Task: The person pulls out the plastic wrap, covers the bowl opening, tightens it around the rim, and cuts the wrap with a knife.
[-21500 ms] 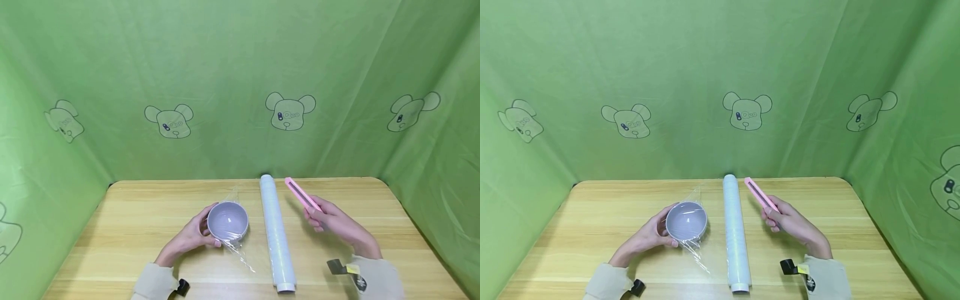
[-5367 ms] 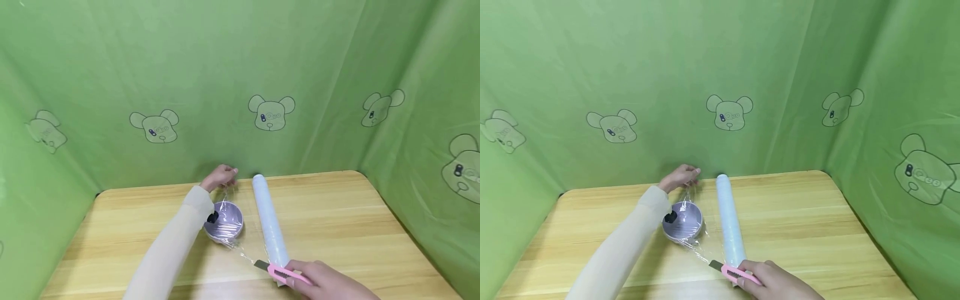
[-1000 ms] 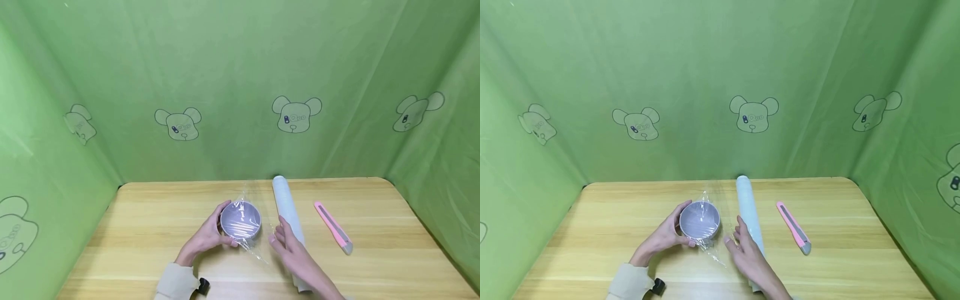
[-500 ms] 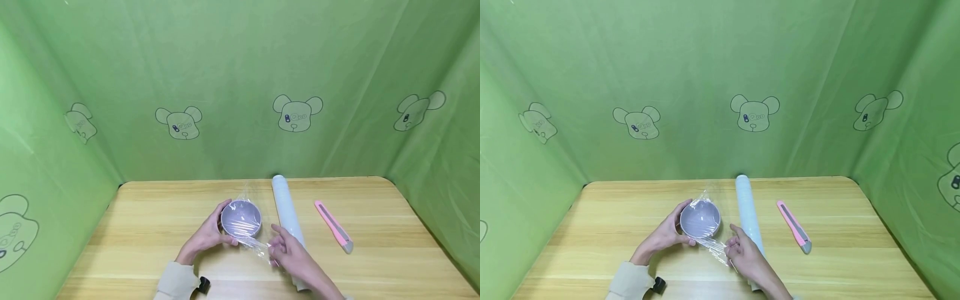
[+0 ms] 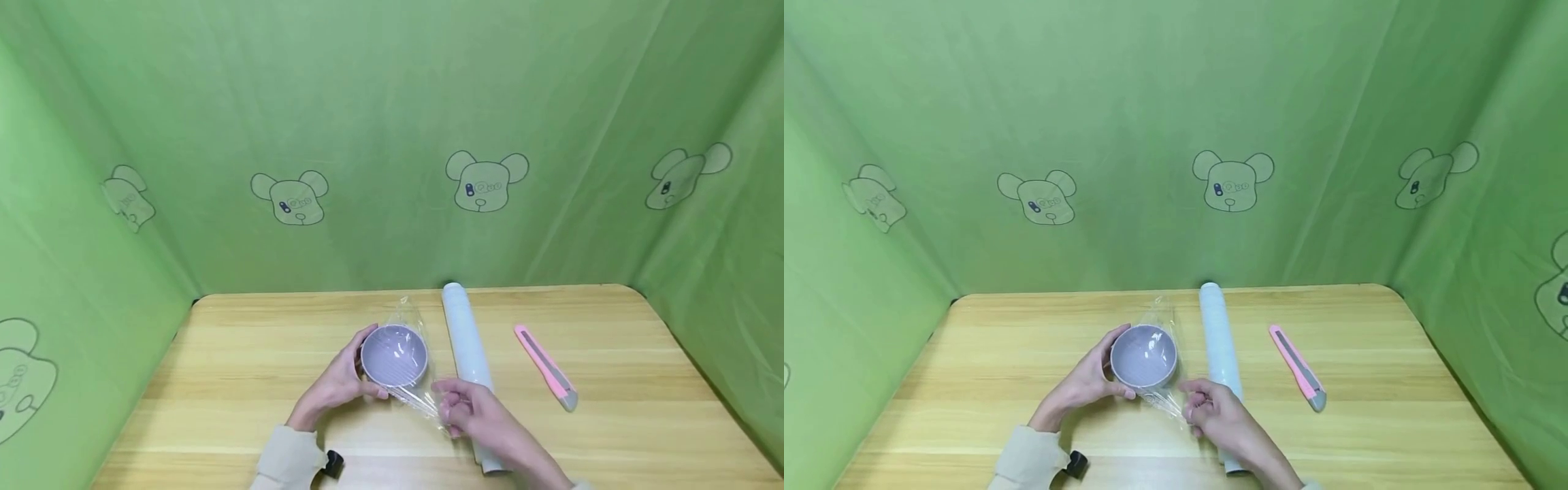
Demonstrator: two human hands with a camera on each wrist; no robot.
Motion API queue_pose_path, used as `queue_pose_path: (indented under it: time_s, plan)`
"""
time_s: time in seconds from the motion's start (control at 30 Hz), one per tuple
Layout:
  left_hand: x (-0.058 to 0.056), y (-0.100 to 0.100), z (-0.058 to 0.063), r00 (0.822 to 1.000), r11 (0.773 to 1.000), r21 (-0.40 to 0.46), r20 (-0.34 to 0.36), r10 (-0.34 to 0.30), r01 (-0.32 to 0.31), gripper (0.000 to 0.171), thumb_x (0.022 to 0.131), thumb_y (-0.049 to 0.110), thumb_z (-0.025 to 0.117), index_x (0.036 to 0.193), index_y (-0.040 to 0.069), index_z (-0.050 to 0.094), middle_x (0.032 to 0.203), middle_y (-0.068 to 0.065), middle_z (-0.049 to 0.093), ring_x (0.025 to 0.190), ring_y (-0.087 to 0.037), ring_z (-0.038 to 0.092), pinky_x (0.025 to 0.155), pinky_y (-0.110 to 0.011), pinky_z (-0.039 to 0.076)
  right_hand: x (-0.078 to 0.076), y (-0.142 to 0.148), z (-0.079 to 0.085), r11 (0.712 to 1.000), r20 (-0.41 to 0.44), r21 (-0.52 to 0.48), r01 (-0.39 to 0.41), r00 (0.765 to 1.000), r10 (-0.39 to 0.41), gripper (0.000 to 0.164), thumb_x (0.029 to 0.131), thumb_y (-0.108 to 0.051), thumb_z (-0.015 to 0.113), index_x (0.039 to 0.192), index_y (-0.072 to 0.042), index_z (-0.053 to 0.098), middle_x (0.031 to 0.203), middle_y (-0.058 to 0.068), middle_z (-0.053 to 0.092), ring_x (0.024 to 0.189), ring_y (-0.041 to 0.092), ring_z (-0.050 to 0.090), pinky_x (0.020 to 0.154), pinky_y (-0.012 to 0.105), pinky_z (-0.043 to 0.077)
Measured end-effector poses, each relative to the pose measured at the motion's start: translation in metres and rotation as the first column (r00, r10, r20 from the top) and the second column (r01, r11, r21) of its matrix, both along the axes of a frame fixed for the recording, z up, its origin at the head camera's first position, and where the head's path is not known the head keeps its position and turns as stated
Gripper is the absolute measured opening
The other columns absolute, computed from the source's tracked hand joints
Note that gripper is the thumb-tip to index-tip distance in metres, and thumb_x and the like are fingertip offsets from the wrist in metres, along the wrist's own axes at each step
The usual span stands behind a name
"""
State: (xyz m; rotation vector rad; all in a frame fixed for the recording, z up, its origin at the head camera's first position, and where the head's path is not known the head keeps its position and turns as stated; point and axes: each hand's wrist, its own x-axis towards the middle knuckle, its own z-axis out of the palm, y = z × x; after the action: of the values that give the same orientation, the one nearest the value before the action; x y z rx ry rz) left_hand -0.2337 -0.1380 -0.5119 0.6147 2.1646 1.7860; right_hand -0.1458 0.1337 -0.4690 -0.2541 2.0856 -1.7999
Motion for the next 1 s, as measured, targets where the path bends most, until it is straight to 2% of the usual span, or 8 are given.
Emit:
queue_pose_path:
  time_s: [0.1, 0.17, 0.23, 0.3, 0.43, 0.8, 0.87, 1.0]
  plan:
    - [0.0, -0.001, 0.001, 1.0, 1.0, 0.006, 0.005, 0.003, -0.003, 0.118, 0.063, -0.008, 0.09, 0.16, 0.003, 0.023, 0.156, -0.024, 0.039, 0.138, -0.044, 0.043, 0.118, -0.055, 0.033, 0.001, -0.007, -0.003, 0.975, -0.164, 0.213, 0.063, 0.986, -0.028, 0.039, 0.091, 0.006, 0.066, 0.127, 0.018, 0.054, 0.091, 0.006, 0.057, 0.074, 0.012, 0.056, 0.063, 0.023, 0.057]
    - [-0.001, -0.001, 0.002, 1.0, 1.0, 0.021, 0.018, 0.001, -0.001, 0.118, 0.063, -0.009, 0.09, 0.161, 0.003, 0.024, 0.156, -0.023, 0.04, 0.138, -0.043, 0.044, 0.118, -0.053, 0.035, 0.002, -0.013, -0.005, 0.921, -0.273, 0.363, 0.14, 0.961, -0.038, 0.026, 0.089, 0.007, 0.069, 0.114, 0.01, 0.064, 0.085, 0.001, 0.057, 0.073, 0.01, 0.055, 0.063, 0.022, 0.056]
    - [-0.002, -0.001, 0.002, 1.0, 0.999, 0.042, 0.027, -0.006, 0.004, 0.118, 0.064, -0.01, 0.089, 0.161, 0.003, 0.023, 0.155, -0.023, 0.04, 0.138, -0.043, 0.044, 0.118, -0.051, 0.036, 0.002, -0.018, -0.006, 0.849, -0.361, 0.485, 0.21, 0.932, -0.024, 0.014, 0.087, 0.006, 0.071, 0.099, -0.002, 0.068, 0.079, -0.004, 0.056, 0.071, 0.009, 0.052, 0.063, 0.022, 0.053]
    - [-0.002, 0.0, 0.001, 0.999, 0.998, 0.065, 0.043, -0.014, 0.012, 0.118, 0.064, -0.012, 0.088, 0.161, 0.003, 0.023, 0.155, -0.023, 0.04, 0.138, -0.043, 0.044, 0.117, -0.048, 0.037, 0.002, -0.023, -0.008, 0.787, -0.418, 0.56, 0.259, 0.908, -0.001, 0.018, 0.086, 0.006, 0.072, 0.085, -0.011, 0.065, 0.074, -0.007, 0.054, 0.069, 0.009, 0.051, 0.061, 0.023, 0.051]
    - [-0.002, 0.0, -0.001, 0.997, 0.994, 0.1, 0.065, -0.039, 0.033, 0.118, 0.064, -0.015, 0.087, 0.161, 0.003, 0.022, 0.156, -0.023, 0.038, 0.139, -0.043, 0.043, 0.118, -0.044, 0.037, 0.002, -0.03, -0.014, 0.711, -0.48, 0.628, 0.315, 0.877, 0.035, 0.029, 0.083, 0.004, 0.076, 0.075, -0.016, 0.056, 0.072, -0.006, 0.049, 0.067, 0.01, 0.048, 0.056, 0.027, 0.046]
    - [-0.003, -0.002, -0.003, 0.994, 0.989, 0.122, 0.067, -0.09, 0.081, 0.116, 0.066, -0.013, 0.086, 0.161, 0.003, 0.023, 0.156, -0.024, 0.037, 0.141, -0.042, 0.041, 0.119, -0.042, 0.035, -0.006, -0.027, -0.028, 0.604, -0.52, 0.696, 0.388, 0.853, 0.05, 0.026, 0.08, -0.006, 0.083, 0.074, -0.016, 0.06, 0.077, -0.005, 0.049, 0.069, 0.013, 0.048, 0.061, 0.03, 0.05]
    - [-0.002, -0.004, -0.002, 0.994, 0.989, 0.123, 0.063, -0.092, 0.084, 0.115, 0.066, -0.013, 0.087, 0.161, 0.004, 0.023, 0.157, -0.023, 0.037, 0.141, -0.041, 0.04, 0.119, -0.041, 0.035, -0.009, -0.027, -0.029, 0.612, -0.528, 0.686, 0.393, 0.848, 0.047, 0.025, 0.082, -0.005, 0.082, 0.074, -0.017, 0.061, 0.074, -0.006, 0.051, 0.067, 0.011, 0.049, 0.059, 0.028, 0.049]
    - [-0.002, -0.003, -0.004, 0.994, 0.989, 0.114, 0.05, -0.096, 0.09, 0.115, 0.066, -0.012, 0.087, 0.16, 0.005, 0.024, 0.157, -0.023, 0.037, 0.141, -0.042, 0.04, 0.119, -0.043, 0.035, -0.015, -0.024, -0.033, 0.664, -0.55, 0.631, 0.401, 0.835, 0.018, 0.023, 0.082, -0.001, 0.079, 0.073, -0.016, 0.064, 0.069, -0.008, 0.057, 0.063, 0.009, 0.053, 0.056, 0.026, 0.05]
